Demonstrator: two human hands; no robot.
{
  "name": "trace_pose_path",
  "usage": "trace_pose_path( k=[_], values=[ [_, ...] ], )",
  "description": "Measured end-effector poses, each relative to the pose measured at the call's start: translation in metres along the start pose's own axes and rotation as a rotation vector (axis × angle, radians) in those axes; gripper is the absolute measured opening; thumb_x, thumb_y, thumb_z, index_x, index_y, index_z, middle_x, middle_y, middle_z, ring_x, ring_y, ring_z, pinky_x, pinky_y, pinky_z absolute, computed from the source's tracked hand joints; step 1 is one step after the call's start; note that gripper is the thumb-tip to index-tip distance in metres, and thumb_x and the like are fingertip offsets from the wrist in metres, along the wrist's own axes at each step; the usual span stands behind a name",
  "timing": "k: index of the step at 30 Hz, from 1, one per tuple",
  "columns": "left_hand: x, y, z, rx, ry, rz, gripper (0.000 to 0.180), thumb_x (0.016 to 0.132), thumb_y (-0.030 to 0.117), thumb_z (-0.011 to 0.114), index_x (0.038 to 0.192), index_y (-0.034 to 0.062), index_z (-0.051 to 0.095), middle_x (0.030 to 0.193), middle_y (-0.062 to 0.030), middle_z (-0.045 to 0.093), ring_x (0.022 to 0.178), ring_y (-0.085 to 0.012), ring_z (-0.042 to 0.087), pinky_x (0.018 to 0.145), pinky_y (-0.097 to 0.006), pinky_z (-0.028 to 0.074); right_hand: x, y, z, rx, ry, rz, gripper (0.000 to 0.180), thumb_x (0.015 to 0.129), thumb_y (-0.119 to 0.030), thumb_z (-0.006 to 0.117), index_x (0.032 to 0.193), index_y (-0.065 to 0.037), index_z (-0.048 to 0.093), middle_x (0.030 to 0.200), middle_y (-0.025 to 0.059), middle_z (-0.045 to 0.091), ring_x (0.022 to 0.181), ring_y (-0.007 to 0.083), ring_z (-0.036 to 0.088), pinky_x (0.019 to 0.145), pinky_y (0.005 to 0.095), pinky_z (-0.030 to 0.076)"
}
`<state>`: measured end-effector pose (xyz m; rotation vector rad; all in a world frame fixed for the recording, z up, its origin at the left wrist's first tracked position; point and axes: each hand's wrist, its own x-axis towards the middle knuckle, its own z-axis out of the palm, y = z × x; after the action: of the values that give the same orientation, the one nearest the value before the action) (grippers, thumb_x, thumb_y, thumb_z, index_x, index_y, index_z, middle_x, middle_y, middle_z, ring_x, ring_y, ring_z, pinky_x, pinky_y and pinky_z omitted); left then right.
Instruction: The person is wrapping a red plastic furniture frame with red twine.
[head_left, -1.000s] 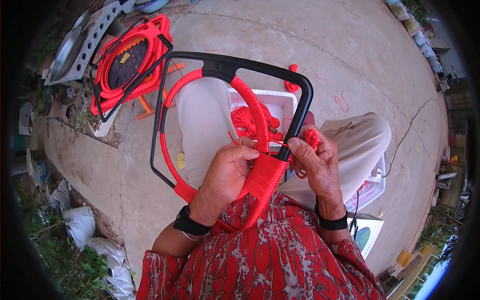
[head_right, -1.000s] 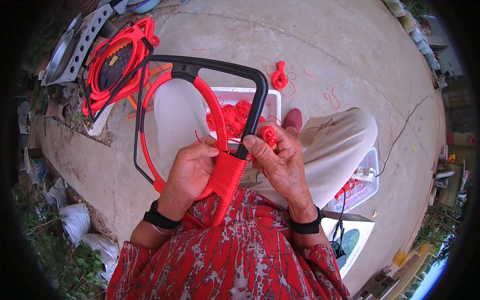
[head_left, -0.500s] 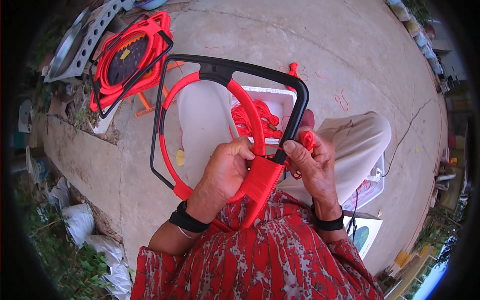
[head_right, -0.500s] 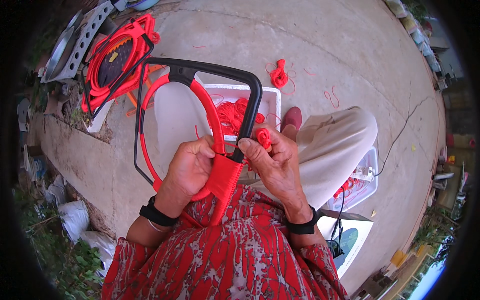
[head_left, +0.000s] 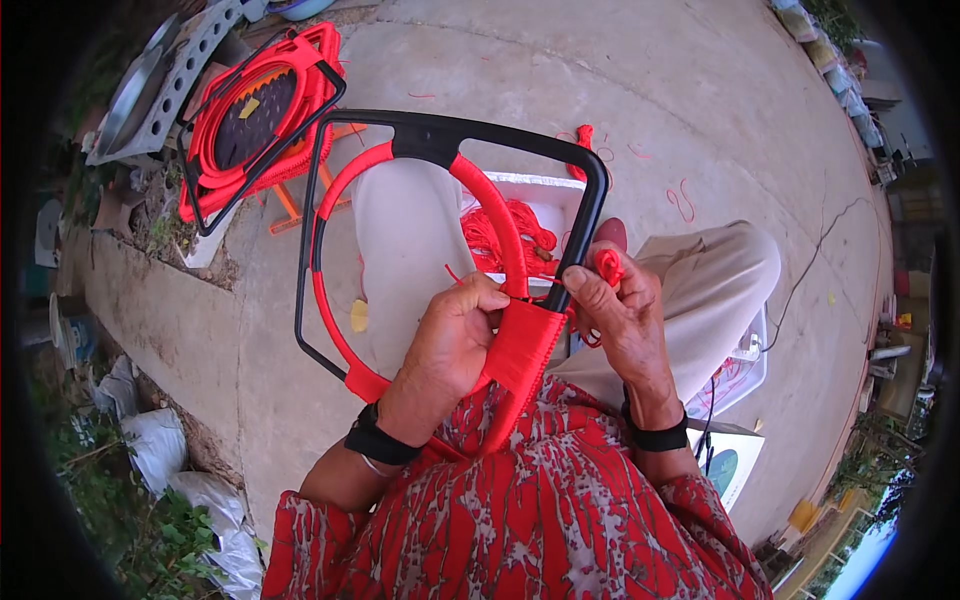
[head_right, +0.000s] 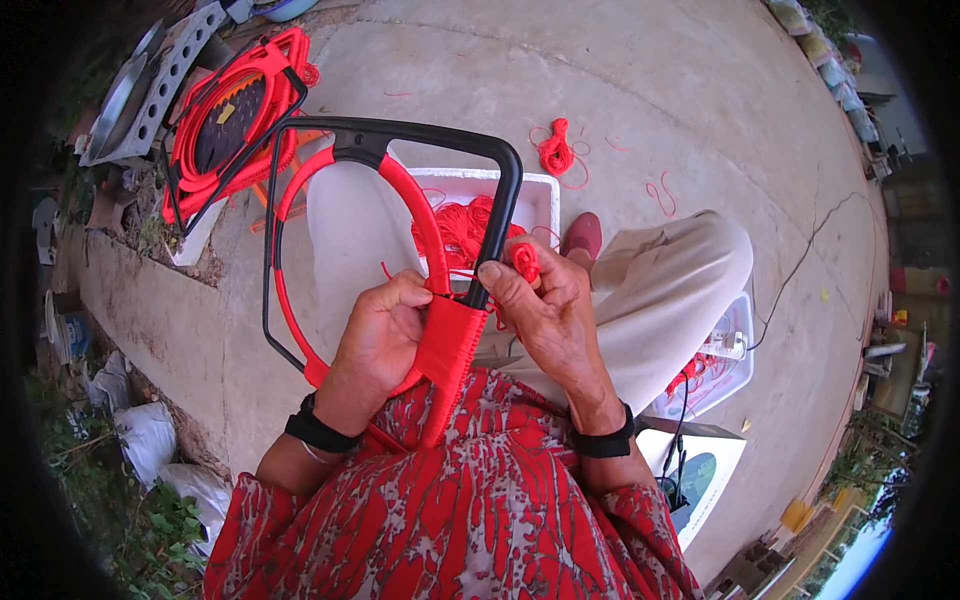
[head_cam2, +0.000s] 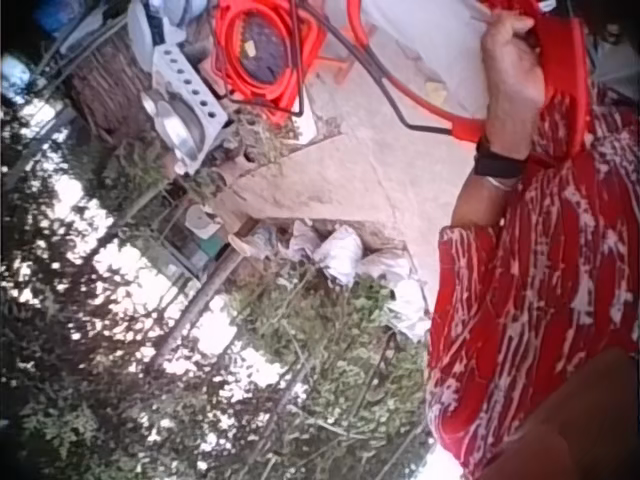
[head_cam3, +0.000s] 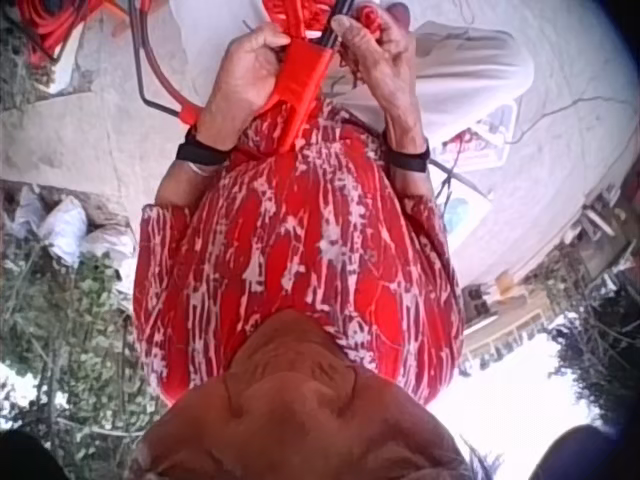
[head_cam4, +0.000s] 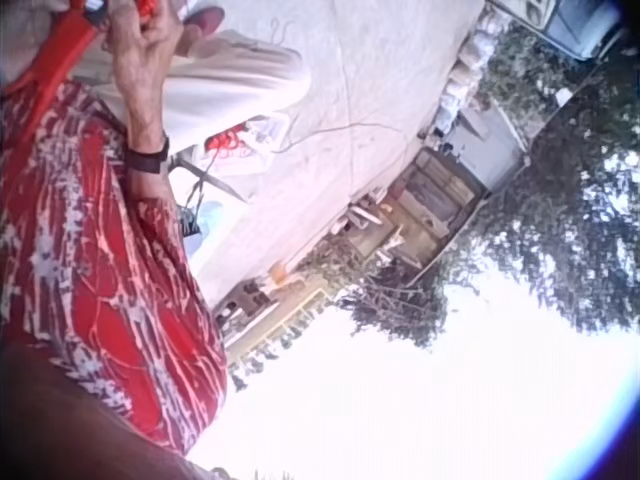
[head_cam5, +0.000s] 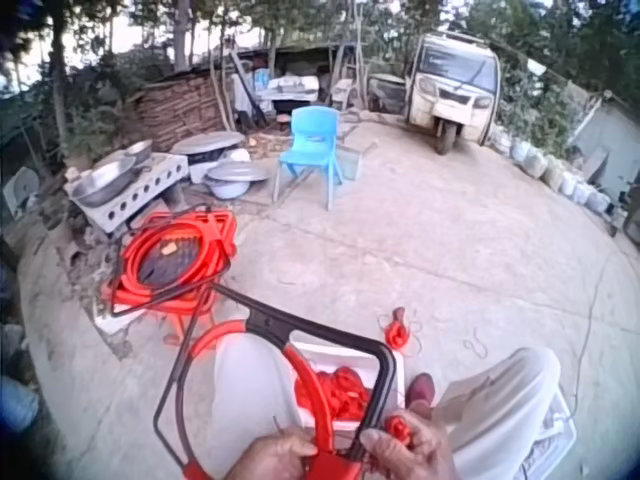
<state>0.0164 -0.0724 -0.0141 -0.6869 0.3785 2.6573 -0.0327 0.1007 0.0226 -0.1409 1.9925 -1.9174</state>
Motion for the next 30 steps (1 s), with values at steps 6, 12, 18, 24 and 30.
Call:
trace_pose_path(
  k=[6,12,18,24,30],
  values=[
    [0.001,0.000,0.000,-0.030,-0.067,0.023,0.002,0.080,0.001,0.052,0.079,0.0028,0.052,0.090,-0.0100,0.061,0.087,-0.0223,0.059,0.086,-0.042,0.050,0.001,-0.001,0.002,-0.033,0.022,0.000,0.025,0.091,-0.025,0.063,0.077,-0.005,0.053,0.058,-0.0040,0.048,0.048,0.0028,0.044,0.043,0.0209,0.032],
    [0.001,0.003,-0.001,-0.063,-0.169,-0.006,0.002,0.081,0.003,0.053,0.082,0.0043,0.052,0.092,-0.0095,0.061,0.090,-0.0228,0.060,0.087,-0.043,0.050,0.000,-0.002,0.002,-0.020,0.005,-0.028,0.025,0.091,-0.026,0.063,0.079,-0.005,0.054,0.059,-0.0037,0.049,0.049,0.0031,0.045,0.042,0.0211,0.032],
    [0.001,0.002,0.000,-0.025,-0.060,-0.048,0.006,0.083,0.004,0.054,0.088,0.0057,0.051,0.096,-0.0086,0.061,0.094,-0.0227,0.060,0.088,-0.043,0.050,0.001,-0.002,0.001,-0.051,0.013,0.005,0.027,0.090,-0.027,0.063,0.078,-0.005,0.054,0.059,-0.0029,0.050,0.048,0.0039,0.046,0.042,0.0217,0.034],
    [0.007,-0.001,-0.005,-0.031,-0.094,0.027,0.009,0.082,0.005,0.056,0.090,0.0058,0.053,0.095,-0.0072,0.060,0.092,-0.0218,0.060,0.088,-0.043,0.050,0.001,-0.003,0.001,-0.074,0.022,0.003,0.029,0.090,-0.028,0.063,0.077,-0.004,0.053,0.058,-0.0020,0.049,0.047,0.0049,0.047,0.042,0.0223,0.036],
    [0.004,-0.001,-0.004,0.014,-0.084,0.044,0.009,0.082,0.004,0.055,0.090,0.0061,0.053,0.095,-0.0075,0.060,0.092,-0.0218,0.060,0.088,-0.043,0.050,0.001,0.002,0.002,-0.020,0.014,-0.018,0.028,0.091,-0.028,0.063,0.079,-0.004,0.054,0.057,-0.0034,0.046,0.046,0.0042,0.046,0.042,0.0218,0.035]
  ],
)
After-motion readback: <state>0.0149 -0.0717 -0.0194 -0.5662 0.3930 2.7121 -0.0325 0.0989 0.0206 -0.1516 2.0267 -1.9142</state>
